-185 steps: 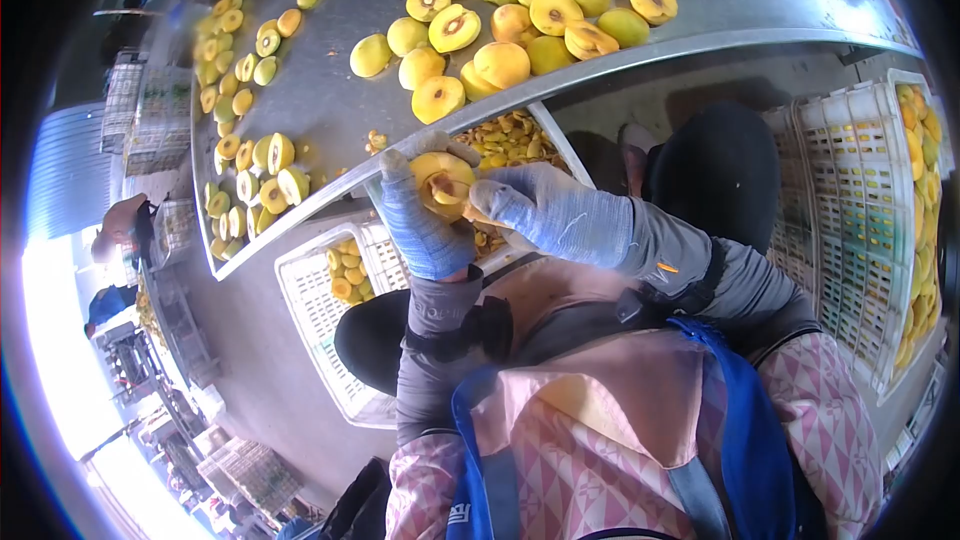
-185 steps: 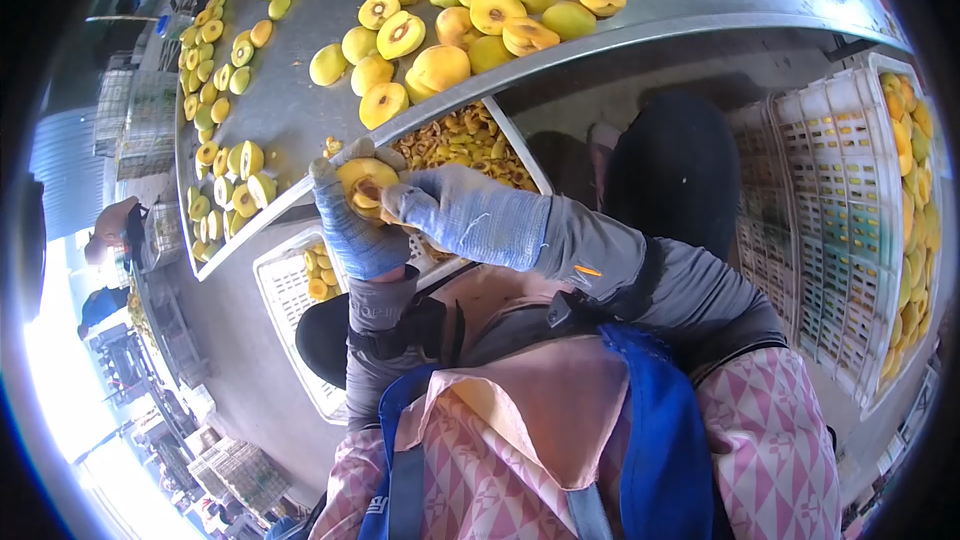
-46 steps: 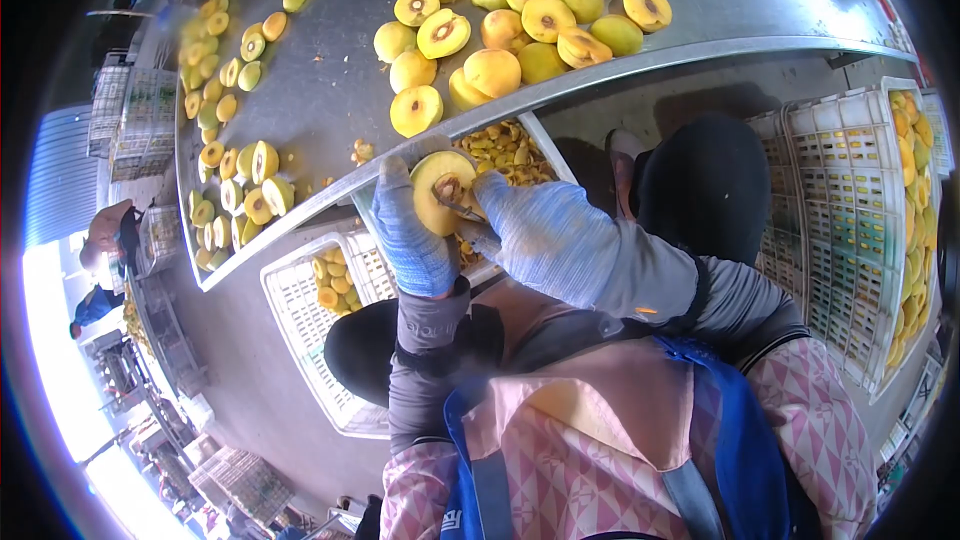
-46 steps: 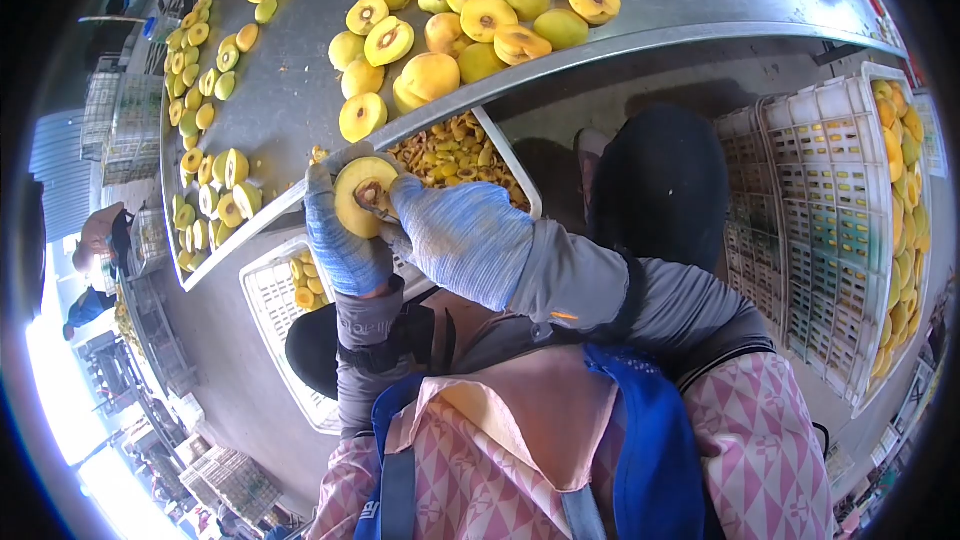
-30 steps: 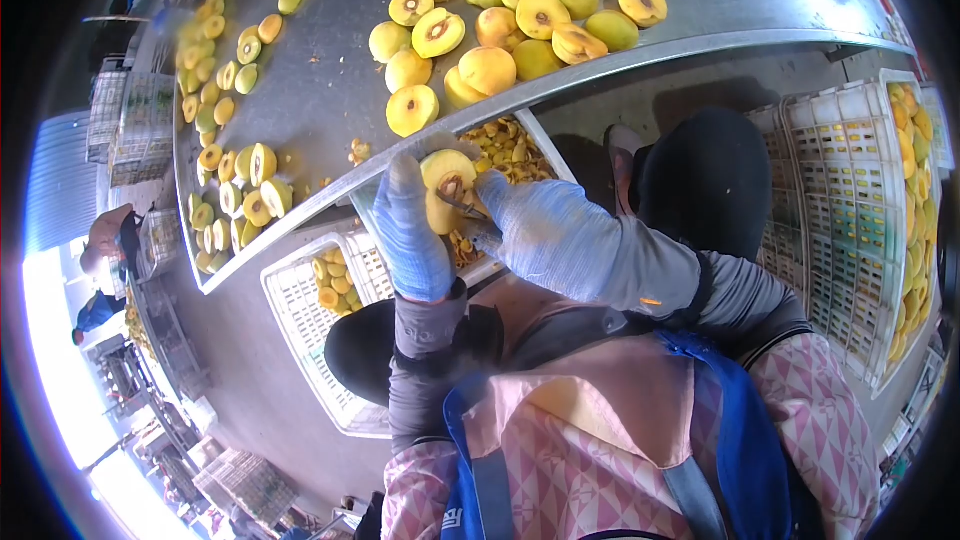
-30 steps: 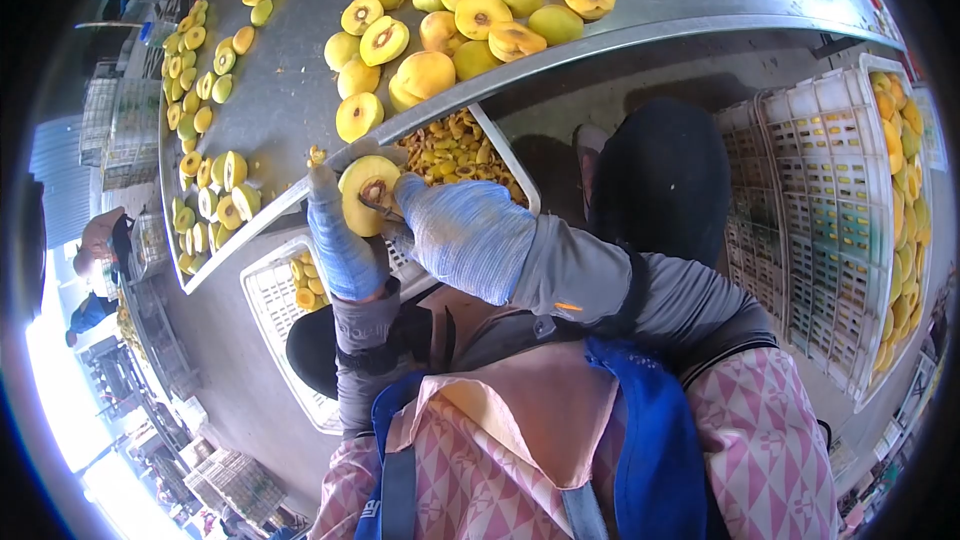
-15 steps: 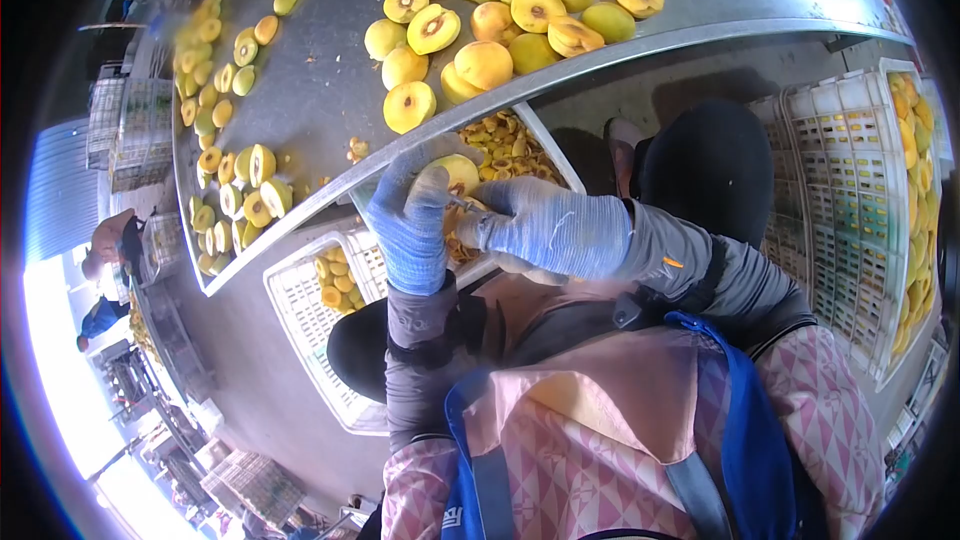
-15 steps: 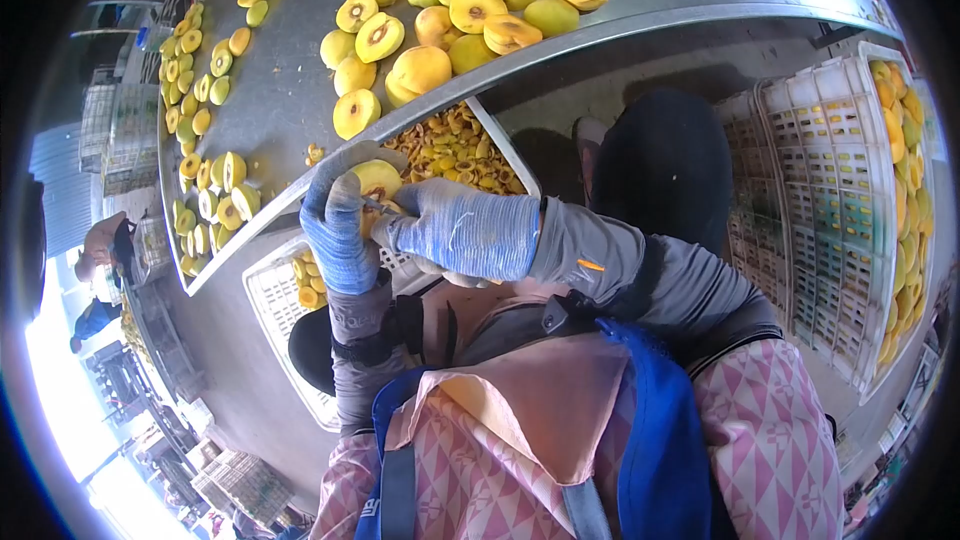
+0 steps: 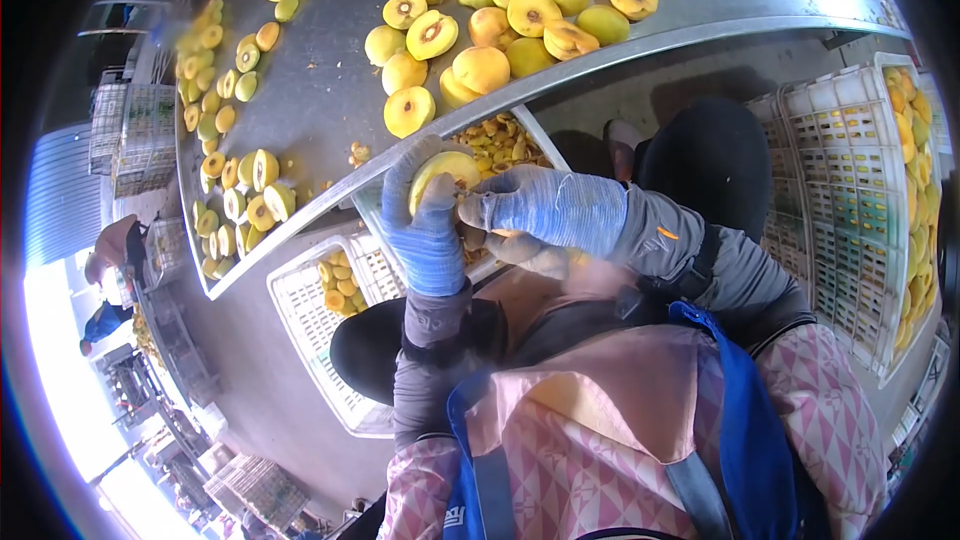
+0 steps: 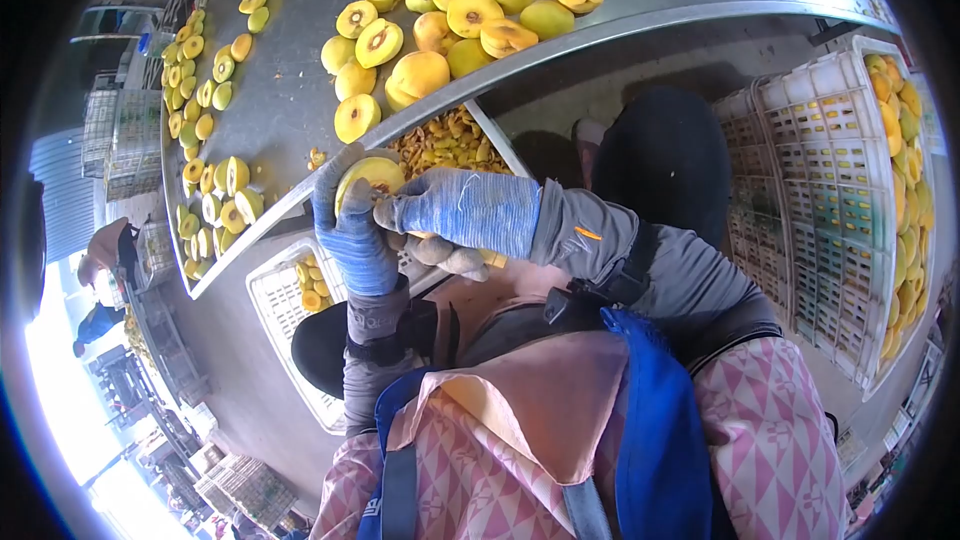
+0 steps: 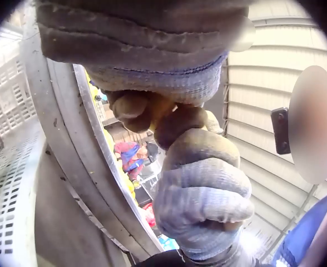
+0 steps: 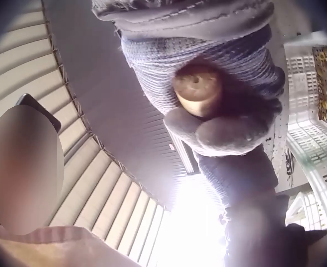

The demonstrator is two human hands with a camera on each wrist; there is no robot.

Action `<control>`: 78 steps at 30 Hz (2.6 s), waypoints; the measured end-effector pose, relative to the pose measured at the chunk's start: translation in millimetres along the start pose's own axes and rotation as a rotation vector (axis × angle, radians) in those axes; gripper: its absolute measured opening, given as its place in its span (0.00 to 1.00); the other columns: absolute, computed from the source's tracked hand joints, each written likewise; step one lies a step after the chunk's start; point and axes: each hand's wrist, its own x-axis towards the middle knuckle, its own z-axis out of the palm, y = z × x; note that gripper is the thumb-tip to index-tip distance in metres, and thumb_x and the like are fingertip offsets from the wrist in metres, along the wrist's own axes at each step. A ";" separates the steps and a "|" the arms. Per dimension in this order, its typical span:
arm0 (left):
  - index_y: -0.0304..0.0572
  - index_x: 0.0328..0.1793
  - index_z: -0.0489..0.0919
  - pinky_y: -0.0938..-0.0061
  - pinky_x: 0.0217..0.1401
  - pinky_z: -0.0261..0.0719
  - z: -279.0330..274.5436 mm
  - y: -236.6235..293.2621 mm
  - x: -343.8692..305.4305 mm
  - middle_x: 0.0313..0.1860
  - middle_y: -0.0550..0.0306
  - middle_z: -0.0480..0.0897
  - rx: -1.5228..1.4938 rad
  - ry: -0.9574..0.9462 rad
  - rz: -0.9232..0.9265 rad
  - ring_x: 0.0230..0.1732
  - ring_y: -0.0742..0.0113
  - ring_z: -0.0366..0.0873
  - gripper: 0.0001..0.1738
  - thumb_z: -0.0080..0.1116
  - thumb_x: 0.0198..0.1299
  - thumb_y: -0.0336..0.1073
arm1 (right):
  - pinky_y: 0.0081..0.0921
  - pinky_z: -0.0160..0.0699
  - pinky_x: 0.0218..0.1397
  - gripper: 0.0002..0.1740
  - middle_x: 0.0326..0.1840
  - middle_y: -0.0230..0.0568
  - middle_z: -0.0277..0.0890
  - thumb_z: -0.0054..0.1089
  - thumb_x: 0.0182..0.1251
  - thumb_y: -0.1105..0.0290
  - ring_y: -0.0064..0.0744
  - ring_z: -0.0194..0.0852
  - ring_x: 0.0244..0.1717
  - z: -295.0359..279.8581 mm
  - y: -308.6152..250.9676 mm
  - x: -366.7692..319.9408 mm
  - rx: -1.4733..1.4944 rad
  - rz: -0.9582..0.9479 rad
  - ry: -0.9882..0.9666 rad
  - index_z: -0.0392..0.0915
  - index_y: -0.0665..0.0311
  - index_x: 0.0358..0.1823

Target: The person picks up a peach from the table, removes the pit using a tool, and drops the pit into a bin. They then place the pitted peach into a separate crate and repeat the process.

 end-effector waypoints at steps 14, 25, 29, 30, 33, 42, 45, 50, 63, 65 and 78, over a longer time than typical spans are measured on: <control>0.32 0.59 0.77 0.69 0.53 0.80 5.1 -12.2 2.0 0.47 0.49 0.83 -0.045 0.035 0.044 0.46 0.63 0.81 0.24 0.51 0.73 0.49 | 0.41 0.79 0.46 0.26 0.32 0.56 0.82 0.49 0.77 0.49 0.55 0.83 0.39 3.3 18.6 17.4 -0.882 -0.445 0.419 0.78 0.70 0.49; 0.38 0.63 0.74 0.63 0.54 0.83 -10.4 -2.6 2.9 0.49 0.46 0.82 -0.415 0.132 -0.241 0.45 0.57 0.82 0.36 0.48 0.70 0.65 | 0.26 0.75 0.52 0.27 0.40 0.40 0.84 0.55 0.76 0.50 0.24 0.76 0.45 6.5 10.0 9.7 -0.585 -0.359 0.269 0.81 0.70 0.54; 0.39 0.61 0.76 0.70 0.37 0.83 -35.4 16.3 -0.9 0.45 0.49 0.83 -0.394 0.078 -0.267 0.39 0.62 0.83 0.32 0.45 0.72 0.62 | 0.33 0.77 0.52 0.29 0.40 0.48 0.83 0.51 0.76 0.47 0.38 0.80 0.45 9.0 5.2 -1.0 -0.964 -0.308 0.368 0.80 0.69 0.52; 0.39 0.61 0.76 0.70 0.37 0.83 -50.5 13.6 -3.7 0.45 0.49 0.83 -0.387 0.088 -0.260 0.39 0.62 0.83 0.32 0.45 0.72 0.62 | 0.37 0.78 0.51 0.29 0.40 0.54 0.83 0.49 0.77 0.45 0.48 0.83 0.45 10.6 4.5 -2.2 -1.121 -0.264 0.425 0.79 0.69 0.51; 0.37 0.57 0.78 0.75 0.30 0.81 -106.0 9.8 -12.3 0.42 0.52 0.84 -0.054 0.186 -0.090 0.35 0.64 0.83 0.31 0.45 0.72 0.60 | 0.46 0.79 0.46 0.27 0.36 0.59 0.81 0.48 0.75 0.46 0.59 0.82 0.42 12.9 9.8 -4.4 -1.364 -0.281 0.484 0.77 0.68 0.45; 0.40 0.45 0.85 0.66 0.51 0.78 -258.5 43.8 -9.4 0.44 0.48 0.84 1.661 -0.034 -0.192 0.45 0.58 0.83 0.16 0.62 0.61 0.45 | 0.50 0.79 0.42 0.22 0.31 0.57 0.81 0.52 0.72 0.51 0.57 0.83 0.37 15.3 14.0 -15.3 -1.584 -0.190 0.471 0.76 0.66 0.43; 0.36 0.52 0.84 0.67 0.54 0.78 -174.4 53.3 37.4 0.47 0.46 0.85 1.069 -0.011 -0.103 0.48 0.56 0.84 0.17 0.61 0.62 0.39 | 0.49 0.79 0.33 0.20 0.25 0.52 0.80 0.55 0.71 0.51 0.57 0.82 0.30 9.2 21.4 -12.9 -1.612 -0.377 0.516 0.75 0.63 0.41; 0.45 0.57 0.84 0.67 0.54 0.78 -53.3 14.9 132.7 0.48 0.46 0.84 1.003 -0.187 0.076 0.47 0.55 0.83 0.20 0.63 0.58 0.40 | 0.48 0.79 0.39 0.21 0.29 0.55 0.81 0.53 0.71 0.52 0.56 0.83 0.35 13.5 6.4 -18.0 -1.561 -0.286 0.519 0.75 0.66 0.45; 0.36 0.60 0.78 0.73 0.31 0.80 -49.2 -30.1 179.1 0.49 0.41 0.84 0.235 -0.243 -0.263 0.35 0.59 0.83 0.29 0.60 0.61 0.52 | 0.45 0.80 0.35 0.22 0.28 0.53 0.81 0.60 0.68 0.54 0.53 0.83 0.32 4.5 5.0 -24.5 -1.447 -0.586 0.612 0.74 0.66 0.49; 0.35 0.63 0.75 0.76 0.25 0.74 -56.4 1.4 142.4 0.48 0.39 0.83 -0.327 -0.150 -0.394 0.30 0.62 0.79 0.28 0.51 0.68 0.52 | 0.48 0.79 0.33 0.18 0.28 0.55 0.79 0.65 0.67 0.58 0.61 0.81 0.33 10.4 0.0 -24.5 -1.390 -0.588 0.619 0.73 0.66 0.46; 0.36 0.66 0.71 0.61 0.62 0.77 -5.9 12.8 15.8 0.58 0.47 0.78 -0.688 0.048 -0.469 0.59 0.56 0.76 0.30 0.49 0.72 0.55 | 0.46 0.82 0.36 0.25 0.35 0.54 0.82 0.63 0.68 0.55 0.57 0.83 0.33 16.2 3.0 7.3 -1.231 -0.833 0.707 0.70 0.64 0.57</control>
